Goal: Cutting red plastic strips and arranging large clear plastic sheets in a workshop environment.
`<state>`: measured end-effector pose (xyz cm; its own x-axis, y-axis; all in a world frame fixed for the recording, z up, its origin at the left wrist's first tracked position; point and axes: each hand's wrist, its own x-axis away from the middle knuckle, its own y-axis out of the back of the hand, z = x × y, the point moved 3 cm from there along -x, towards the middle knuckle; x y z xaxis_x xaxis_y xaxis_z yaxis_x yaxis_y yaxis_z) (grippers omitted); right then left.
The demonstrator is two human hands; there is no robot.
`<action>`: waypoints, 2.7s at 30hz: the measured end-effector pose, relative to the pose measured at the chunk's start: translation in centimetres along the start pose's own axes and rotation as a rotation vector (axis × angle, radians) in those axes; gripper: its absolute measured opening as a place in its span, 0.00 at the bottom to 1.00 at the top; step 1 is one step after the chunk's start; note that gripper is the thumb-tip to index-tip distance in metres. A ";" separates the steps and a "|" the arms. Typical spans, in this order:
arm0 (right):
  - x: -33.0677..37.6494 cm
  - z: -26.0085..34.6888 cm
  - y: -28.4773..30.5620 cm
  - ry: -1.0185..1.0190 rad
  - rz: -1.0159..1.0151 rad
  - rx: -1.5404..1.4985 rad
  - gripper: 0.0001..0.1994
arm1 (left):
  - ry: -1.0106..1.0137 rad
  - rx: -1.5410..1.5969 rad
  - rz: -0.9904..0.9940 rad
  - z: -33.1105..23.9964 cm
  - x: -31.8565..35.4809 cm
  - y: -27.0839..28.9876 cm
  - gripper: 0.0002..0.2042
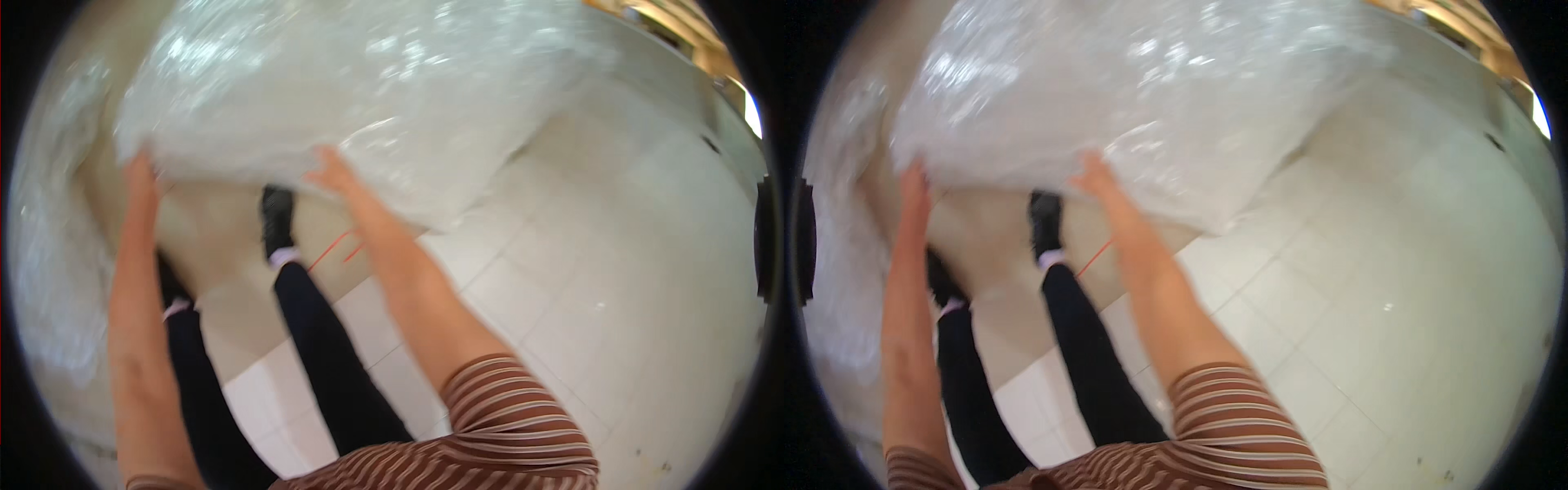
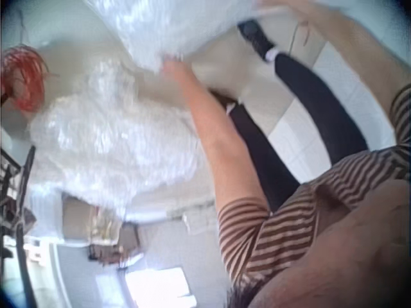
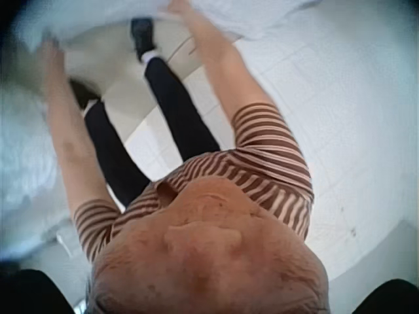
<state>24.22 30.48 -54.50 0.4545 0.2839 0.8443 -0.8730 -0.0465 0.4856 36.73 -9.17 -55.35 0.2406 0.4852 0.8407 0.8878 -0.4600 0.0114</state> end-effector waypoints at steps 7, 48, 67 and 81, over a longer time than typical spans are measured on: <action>4.5 9.0 -1.5 0.046 0.139 -0.170 0.41 | -0.089 -0.345 -0.268 0.4 -9.8 16.9 0.13; 33.2 41.7 3.7 -0.061 0.273 -0.458 0.16 | -0.740 -0.541 0.307 -22.6 26.3 30.2 0.12; 31.9 67.0 8.9 0.192 0.563 -0.519 0.26 | -0.458 -0.007 0.367 -17.1 44.4 27.0 0.10; 29.5 35.6 12.5 -0.259 0.326 -1.043 0.30 | -0.509 -0.330 -0.771 -31.0 13.7 48.8 0.24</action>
<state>33.05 4.19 -15.47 0.0944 0.1907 0.9771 -0.6230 0.7769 -0.0915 71.22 -48.01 -26.46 -0.1500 0.9669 0.2065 0.7367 -0.0300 0.6756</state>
